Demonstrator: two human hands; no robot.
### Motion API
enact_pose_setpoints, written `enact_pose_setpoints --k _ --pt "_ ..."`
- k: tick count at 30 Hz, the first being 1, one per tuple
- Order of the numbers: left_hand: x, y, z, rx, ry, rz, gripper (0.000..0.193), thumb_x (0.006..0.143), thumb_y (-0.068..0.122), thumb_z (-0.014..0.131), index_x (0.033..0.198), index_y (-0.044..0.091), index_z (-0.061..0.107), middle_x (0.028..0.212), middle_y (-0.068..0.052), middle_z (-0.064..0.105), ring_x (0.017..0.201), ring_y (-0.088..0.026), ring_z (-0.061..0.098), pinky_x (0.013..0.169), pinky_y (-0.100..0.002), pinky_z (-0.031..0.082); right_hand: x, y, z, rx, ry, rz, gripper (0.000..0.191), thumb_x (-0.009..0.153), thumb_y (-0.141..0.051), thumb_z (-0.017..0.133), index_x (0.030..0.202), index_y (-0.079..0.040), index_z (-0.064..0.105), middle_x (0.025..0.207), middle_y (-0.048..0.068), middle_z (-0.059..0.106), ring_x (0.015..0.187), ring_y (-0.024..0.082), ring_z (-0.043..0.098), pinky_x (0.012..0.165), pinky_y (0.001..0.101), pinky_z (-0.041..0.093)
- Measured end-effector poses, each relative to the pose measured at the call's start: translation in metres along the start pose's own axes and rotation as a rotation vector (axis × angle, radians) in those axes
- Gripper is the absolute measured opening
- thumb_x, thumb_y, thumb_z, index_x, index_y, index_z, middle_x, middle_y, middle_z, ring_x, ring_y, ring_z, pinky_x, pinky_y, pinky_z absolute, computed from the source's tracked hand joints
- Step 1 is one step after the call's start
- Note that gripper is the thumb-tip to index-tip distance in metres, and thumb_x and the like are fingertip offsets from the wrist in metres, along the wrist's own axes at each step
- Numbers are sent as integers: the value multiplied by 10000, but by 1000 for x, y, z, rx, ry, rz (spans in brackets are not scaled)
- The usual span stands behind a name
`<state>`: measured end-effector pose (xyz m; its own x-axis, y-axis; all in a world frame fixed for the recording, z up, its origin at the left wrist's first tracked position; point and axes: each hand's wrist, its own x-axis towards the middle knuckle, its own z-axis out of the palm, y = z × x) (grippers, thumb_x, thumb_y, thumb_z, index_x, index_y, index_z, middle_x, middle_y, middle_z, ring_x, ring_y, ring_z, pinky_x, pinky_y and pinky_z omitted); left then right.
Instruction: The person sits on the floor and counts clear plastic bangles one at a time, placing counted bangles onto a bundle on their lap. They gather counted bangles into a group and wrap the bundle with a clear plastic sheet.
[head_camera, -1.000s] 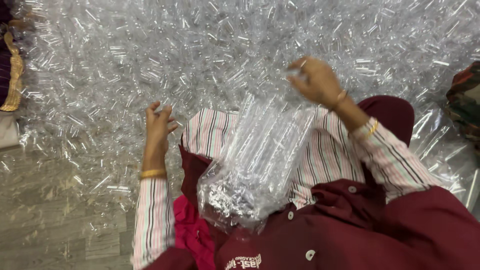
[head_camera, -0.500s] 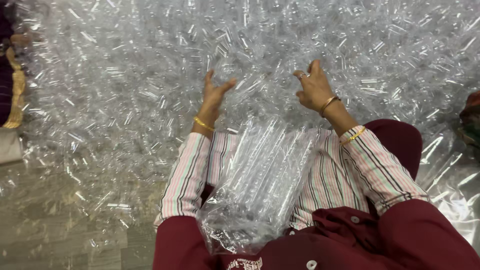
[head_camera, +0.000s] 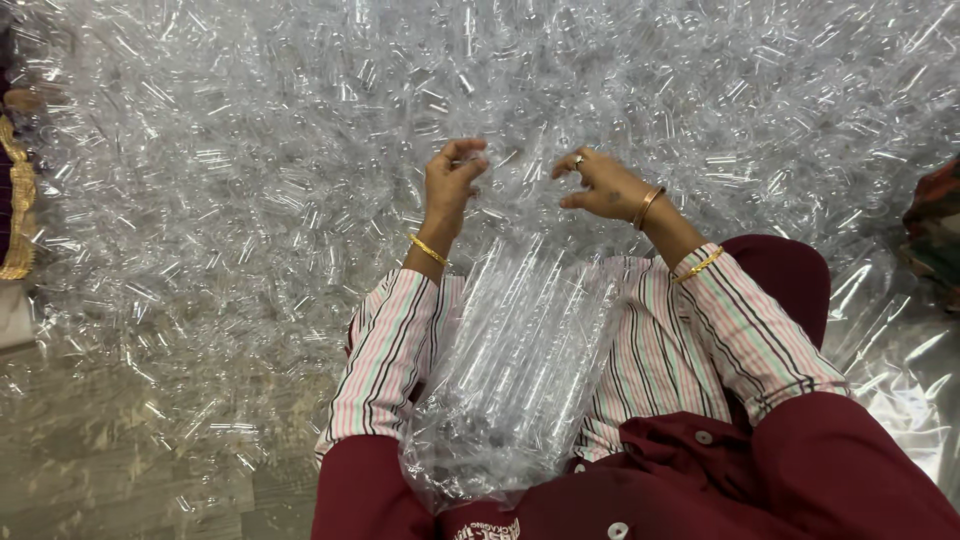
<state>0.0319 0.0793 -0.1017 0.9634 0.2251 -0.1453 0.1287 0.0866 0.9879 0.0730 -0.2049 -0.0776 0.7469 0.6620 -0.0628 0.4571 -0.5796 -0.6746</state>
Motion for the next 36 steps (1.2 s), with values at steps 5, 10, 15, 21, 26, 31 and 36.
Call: enact_pose_setpoints --k 5,10,15,21,26,31,36 --pt "-3 31 17 -207 -34 16 249 883 71 698 1120 145 721 1061 38 655 862 -56 605 585 -238 485 2 7 1 498 219 31 306 980 -253 765 1184 -121 579 1272 140 592 1087 219 646 864 324 594" --pt "-8 56 21 142 81 426 337 949 138 765 1274 77 696 1207 -50 574 1032 -124 569 784 -280 531 -3 0 -19 1007 266 14 275 1096 -297 614 1217 -157 411 943 79 651 748 132 644 527 235 489" --pt "-36 64 58 425 -72 545 555 923 286 777 1396 88 563 1263 -95 418 1101 -183 540 694 -268 618 -14 -28 -14 1083 -119 -84 517 1011 -504 554 1343 -156 364 746 26 625 523 79 512 409 216 337" --pt "-76 62 84 438 -337 755 448 1084 178 651 1518 148 544 1415 -86 420 1197 -179 571 730 -220 555 -20 -39 -14 1235 -121 -4 646 986 -601 523 1415 -133 403 659 -38 520 513 46 444 439 206 331" --pt "-72 93 71 112 -229 628 342 1047 127 632 1385 104 580 1355 -66 554 912 -102 556 612 -204 500 -20 -33 -20 901 -15 6 539 973 -495 686 1256 -43 617 706 -44 503 573 61 444 484 242 358" --pt "-66 128 30 -693 -409 125 380 1038 102 584 1413 116 523 1151 -91 625 896 -110 588 593 -219 456 -13 -45 -13 167 240 -58 632 858 -503 817 1256 -55 616 782 24 669 666 118 652 604 286 529" --pt "-75 110 52 -606 -507 -30 430 1067 119 596 1481 77 485 1240 -66 590 980 -115 584 650 -226 480 -26 -62 -8 146 206 -246 863 750 -508 840 1395 -48 496 839 120 701 633 207 662 604 358 537"
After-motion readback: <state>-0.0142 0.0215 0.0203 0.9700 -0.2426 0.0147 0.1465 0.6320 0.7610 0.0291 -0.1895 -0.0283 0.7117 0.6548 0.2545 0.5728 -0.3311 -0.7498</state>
